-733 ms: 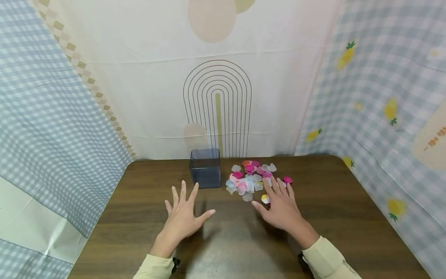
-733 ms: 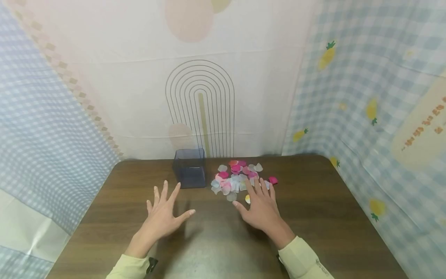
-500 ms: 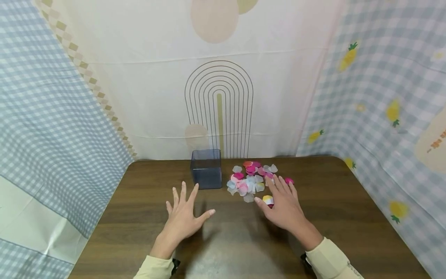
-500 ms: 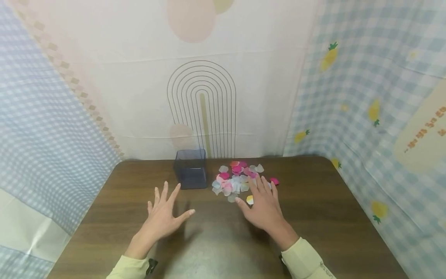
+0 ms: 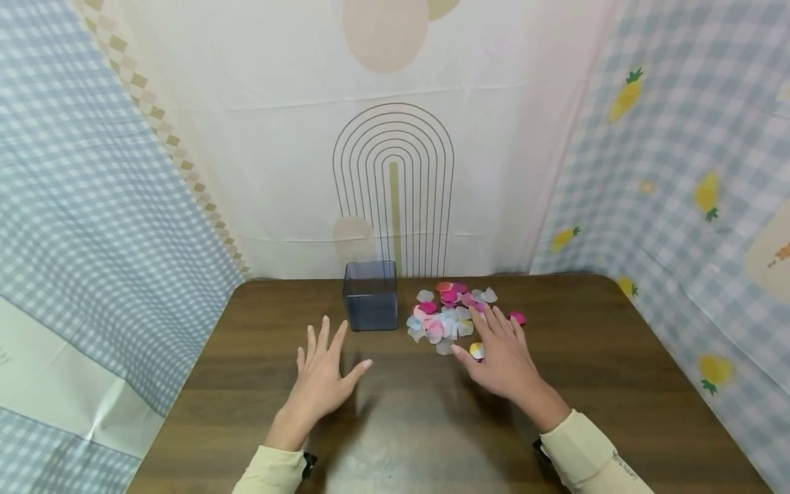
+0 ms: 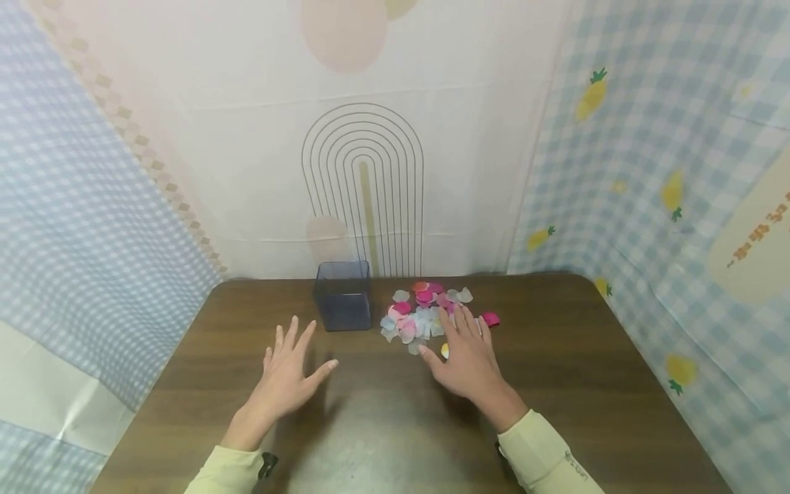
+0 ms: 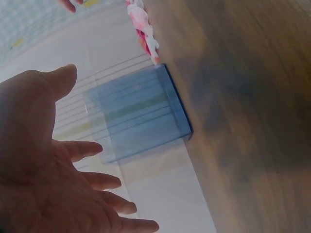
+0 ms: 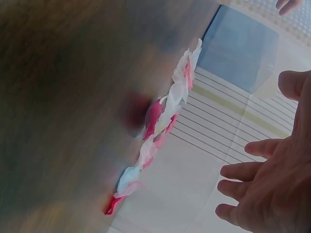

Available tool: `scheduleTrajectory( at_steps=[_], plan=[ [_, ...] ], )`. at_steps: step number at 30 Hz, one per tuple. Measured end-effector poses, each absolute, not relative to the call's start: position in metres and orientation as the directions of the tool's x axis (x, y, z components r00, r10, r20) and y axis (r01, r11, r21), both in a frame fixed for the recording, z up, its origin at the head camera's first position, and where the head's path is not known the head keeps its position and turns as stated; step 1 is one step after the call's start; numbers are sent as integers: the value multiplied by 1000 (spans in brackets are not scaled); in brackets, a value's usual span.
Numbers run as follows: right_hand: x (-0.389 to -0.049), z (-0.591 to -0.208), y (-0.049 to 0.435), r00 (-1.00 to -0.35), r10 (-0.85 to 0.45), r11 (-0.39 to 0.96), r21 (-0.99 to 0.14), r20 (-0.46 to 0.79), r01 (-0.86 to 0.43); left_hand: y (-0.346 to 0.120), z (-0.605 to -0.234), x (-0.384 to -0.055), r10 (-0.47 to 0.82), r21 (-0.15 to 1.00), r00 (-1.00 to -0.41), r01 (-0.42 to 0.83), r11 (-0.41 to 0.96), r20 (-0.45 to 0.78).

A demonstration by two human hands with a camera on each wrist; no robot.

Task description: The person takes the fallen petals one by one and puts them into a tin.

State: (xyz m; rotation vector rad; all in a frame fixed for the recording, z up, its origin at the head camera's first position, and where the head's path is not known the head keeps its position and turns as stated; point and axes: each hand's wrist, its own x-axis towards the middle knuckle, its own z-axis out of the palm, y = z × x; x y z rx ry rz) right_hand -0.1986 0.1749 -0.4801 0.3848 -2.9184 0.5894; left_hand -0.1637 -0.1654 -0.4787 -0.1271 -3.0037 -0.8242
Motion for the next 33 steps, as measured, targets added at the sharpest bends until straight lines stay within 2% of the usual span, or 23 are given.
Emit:
scheduleTrajectory(
  at_steps=[7,26,29,33],
  plan=[
    [-202,-484,177,-959,-227,891,-361,169,-275,-170,-488,-166,81,523,-997,75,849,12],
    [-207,-482,179,-955,-243,892,-347,170,-289,-173,-495,-175,98,522,-995,93,848,19],
    [-208,-483,179,-952,-245,887,-354,184,-297,-178,-499,-180,107,515,-994,90,852,-4],
    [-208,-484,181,-948,-245,881,-362,202,-305,-185,-503,-193,108,560,-994,70,826,-35]
  ],
)
